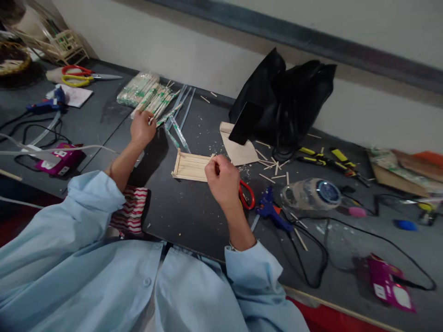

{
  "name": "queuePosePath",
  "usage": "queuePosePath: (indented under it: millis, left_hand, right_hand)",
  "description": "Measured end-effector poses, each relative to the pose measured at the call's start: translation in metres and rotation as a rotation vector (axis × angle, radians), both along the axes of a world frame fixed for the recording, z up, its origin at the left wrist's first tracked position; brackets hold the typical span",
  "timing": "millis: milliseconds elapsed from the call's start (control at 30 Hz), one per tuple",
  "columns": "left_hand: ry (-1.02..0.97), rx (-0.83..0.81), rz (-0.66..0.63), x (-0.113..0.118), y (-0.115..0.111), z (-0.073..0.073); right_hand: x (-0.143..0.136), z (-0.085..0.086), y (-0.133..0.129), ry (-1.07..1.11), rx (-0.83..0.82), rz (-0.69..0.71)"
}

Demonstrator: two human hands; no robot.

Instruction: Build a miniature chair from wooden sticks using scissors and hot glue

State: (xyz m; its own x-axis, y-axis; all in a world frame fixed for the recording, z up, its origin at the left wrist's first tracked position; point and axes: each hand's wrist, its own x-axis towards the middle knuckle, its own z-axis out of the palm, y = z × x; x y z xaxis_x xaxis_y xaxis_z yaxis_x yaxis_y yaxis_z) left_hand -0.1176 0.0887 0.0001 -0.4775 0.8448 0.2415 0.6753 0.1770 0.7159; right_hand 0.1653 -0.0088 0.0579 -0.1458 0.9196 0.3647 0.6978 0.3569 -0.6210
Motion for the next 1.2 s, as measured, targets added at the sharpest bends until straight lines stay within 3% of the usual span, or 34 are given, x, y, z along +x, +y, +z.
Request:
queuePosePath:
  millis: [133,333,467,633,733,833,933,1200]
  left_hand:
    - [0.078,-0.112,-0.007,-0.003,0.003,-0.009]
    - [0.095,-0.125,0.011,-0.002,0.002,-0.016]
    - [0.118,-0.182,0.026,0.000,0.000,-0.009]
    - [0.240,-0.180,0.029,0.003,-0.010,0.010]
    - [0.181,-0.119,-0.065,0.013,-0.020,0.018]
    - [0.018,-0.103,-0.277,0.029,-0.035,0.015]
    - [-0.164,-0.228,-0.430,0.045,-0.048,0.007]
    - [-0.309,-0.282,-0.549,0.055,-0.055,0.004]
  right_hand:
    - [0.001,0.002,-0.011,-0.016,0.046,-0.019]
    - [0.005,-0.019,-0.012,-0.052,0.090,-0.087]
    - [0.013,-0.029,-0.003,-0.052,0.117,-0.196]
    - [0.024,-0.041,0.012,-0.130,0.105,-0.295]
    - [0.026,-0.049,0.018,-0.164,0.055,-0.244]
    - [0.025,-0.055,0.019,-0.193,0.005,-0.192]
    - [0.024,-0.058,0.018,-0.198,-0.039,-0.161]
    - [0.022,-0.066,0.022,-0.038,-0.187,-0.064]
